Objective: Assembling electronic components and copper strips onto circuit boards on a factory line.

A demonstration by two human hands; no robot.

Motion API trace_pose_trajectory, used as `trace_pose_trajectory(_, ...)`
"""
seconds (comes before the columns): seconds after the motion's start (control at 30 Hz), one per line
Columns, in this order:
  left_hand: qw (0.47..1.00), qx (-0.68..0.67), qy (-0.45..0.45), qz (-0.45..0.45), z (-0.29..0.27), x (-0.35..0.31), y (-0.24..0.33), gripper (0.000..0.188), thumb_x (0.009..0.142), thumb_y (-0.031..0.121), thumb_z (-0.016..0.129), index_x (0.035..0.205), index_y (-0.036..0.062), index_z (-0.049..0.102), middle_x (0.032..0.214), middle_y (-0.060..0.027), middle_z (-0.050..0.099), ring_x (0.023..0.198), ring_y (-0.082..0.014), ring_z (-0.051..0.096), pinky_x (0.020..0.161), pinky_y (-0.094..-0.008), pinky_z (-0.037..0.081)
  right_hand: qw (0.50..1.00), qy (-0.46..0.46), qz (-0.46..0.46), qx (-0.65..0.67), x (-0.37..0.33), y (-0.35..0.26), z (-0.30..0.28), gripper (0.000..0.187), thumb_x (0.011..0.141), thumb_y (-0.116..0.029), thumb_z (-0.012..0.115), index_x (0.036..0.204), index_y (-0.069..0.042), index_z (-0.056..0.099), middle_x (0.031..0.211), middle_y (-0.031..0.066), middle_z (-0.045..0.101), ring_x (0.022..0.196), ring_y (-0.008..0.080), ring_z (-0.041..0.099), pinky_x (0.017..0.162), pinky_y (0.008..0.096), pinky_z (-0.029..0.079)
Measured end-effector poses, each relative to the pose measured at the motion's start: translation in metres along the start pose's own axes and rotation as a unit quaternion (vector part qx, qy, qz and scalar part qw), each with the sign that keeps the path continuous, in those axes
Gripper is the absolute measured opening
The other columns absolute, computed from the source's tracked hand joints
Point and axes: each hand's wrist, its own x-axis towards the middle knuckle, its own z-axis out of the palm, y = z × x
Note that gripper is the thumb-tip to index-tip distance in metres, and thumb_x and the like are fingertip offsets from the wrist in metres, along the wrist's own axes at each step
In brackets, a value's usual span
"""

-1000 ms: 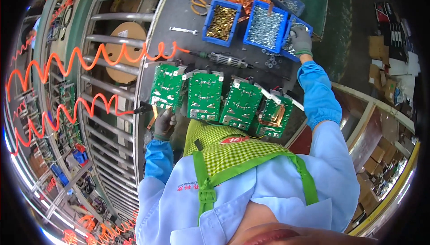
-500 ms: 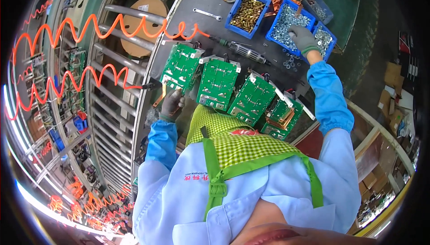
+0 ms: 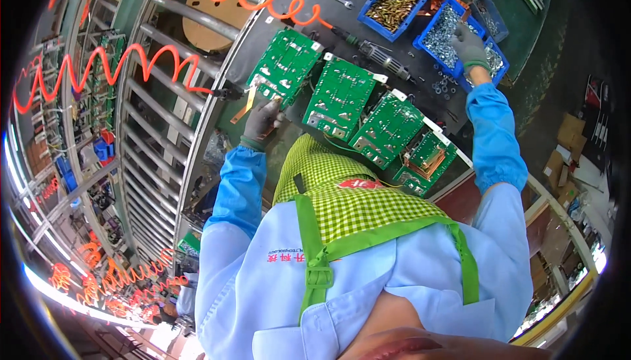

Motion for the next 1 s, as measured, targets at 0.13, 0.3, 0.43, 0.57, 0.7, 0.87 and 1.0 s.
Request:
trace_pose_trajectory(0.13, 0.998, 0.014, -0.056, 0.001, -0.025, 0.011, -0.005, 0.022, 0.087, 0.021, 0.055, 0.097, 0.0011, 0.053, 0.076, -0.0051, 0.054, 0.059, -0.0095, 0.051, 0.045, -0.0185, 0.040, 0.974, 0.029, -0.088, 0.206, -0.045, -0.099, -0.055, 0.027, 0.076, -0.022, 0.062, 0.098, -0.007, 0.058, 0.085, 0.0096, 0.064, 0.076, 0.0200, 0.062, 0.069, 0.0311, 0.048)
trace_pose_trajectory(0.3, 0.999, -0.020, -0.034, 0.006, -0.020, 0.003, 0.000, 0.024, 0.086, 0.020, 0.056, 0.095, -0.0021, 0.055, 0.072, -0.0061, 0.057, 0.052, -0.0087, 0.051, 0.046, -0.0198, 0.041, 0.916, -0.068, -0.288, 0.272, -0.150, -0.278, -0.026, 0.022, 0.076, -0.017, 0.063, 0.094, -0.005, 0.059, 0.081, 0.0109, 0.061, 0.075, 0.0211, 0.061, 0.067, 0.0318, 0.048)
trace_pose_trajectory(0.43, 0.994, 0.002, -0.113, 0.007, -0.018, -0.002, 0.011, 0.018, 0.086, 0.017, 0.055, 0.093, 0.0008, 0.056, 0.076, -0.0043, 0.057, 0.053, -0.0059, 0.050, 0.046, -0.0181, 0.041, 0.917, -0.154, -0.269, 0.251, -0.173, -0.328, 0.060, 0.023, 0.077, -0.016, 0.064, 0.094, -0.002, 0.057, 0.080, 0.0082, 0.061, 0.072, 0.0148, 0.059, 0.065, 0.0292, 0.048)
trace_pose_trajectory(0.57, 0.992, 0.000, -0.128, -0.017, -0.018, 0.003, 0.015, 0.018, 0.087, 0.016, 0.054, 0.096, 0.0003, 0.055, 0.075, -0.0045, 0.056, 0.053, -0.0051, 0.048, 0.046, -0.0163, 0.041, 0.919, -0.198, -0.219, 0.262, -0.169, -0.338, 0.106, 0.023, 0.076, -0.015, 0.066, 0.093, -0.003, 0.057, 0.078, 0.0089, 0.061, 0.068, 0.0160, 0.059, 0.062, 0.0300, 0.048)
trace_pose_trajectory(0.7, 0.989, 0.011, -0.144, -0.028, -0.022, 0.006, 0.014, 0.019, 0.087, 0.015, 0.055, 0.099, -0.0001, 0.054, 0.075, -0.0050, 0.055, 0.052, -0.0049, 0.047, 0.046, -0.0151, 0.041, 0.953, -0.167, -0.215, 0.134, -0.167, -0.353, 0.109, 0.023, 0.074, -0.017, 0.067, 0.091, -0.004, 0.058, 0.077, 0.0116, 0.062, 0.068, 0.0211, 0.060, 0.062, 0.0321, 0.048)
trace_pose_trajectory(0.87, 0.990, -0.004, -0.141, -0.028, -0.022, 0.007, 0.012, 0.018, 0.087, 0.016, 0.055, 0.097, 0.0002, 0.055, 0.073, -0.0040, 0.056, 0.051, -0.0042, 0.049, 0.045, -0.0149, 0.042, 0.961, -0.155, -0.198, 0.118, -0.164, -0.354, 0.113, 0.021, 0.075, -0.016, 0.066, 0.089, -0.004, 0.058, 0.073, 0.0102, 0.061, 0.065, 0.0192, 0.059, 0.060, 0.0309, 0.048)
trace_pose_trajectory(1.0, 0.990, 0.005, -0.138, -0.021, -0.019, 0.002, 0.018, 0.017, 0.087, 0.016, 0.055, 0.096, 0.0014, 0.056, 0.072, -0.0033, 0.056, 0.050, -0.0038, 0.049, 0.044, -0.0143, 0.043, 0.925, -0.268, -0.054, 0.262, -0.159, -0.347, 0.104, 0.018, 0.078, -0.015, 0.062, 0.093, -0.004, 0.059, 0.071, 0.0069, 0.060, 0.060, 0.0138, 0.057, 0.055, 0.0285, 0.047)
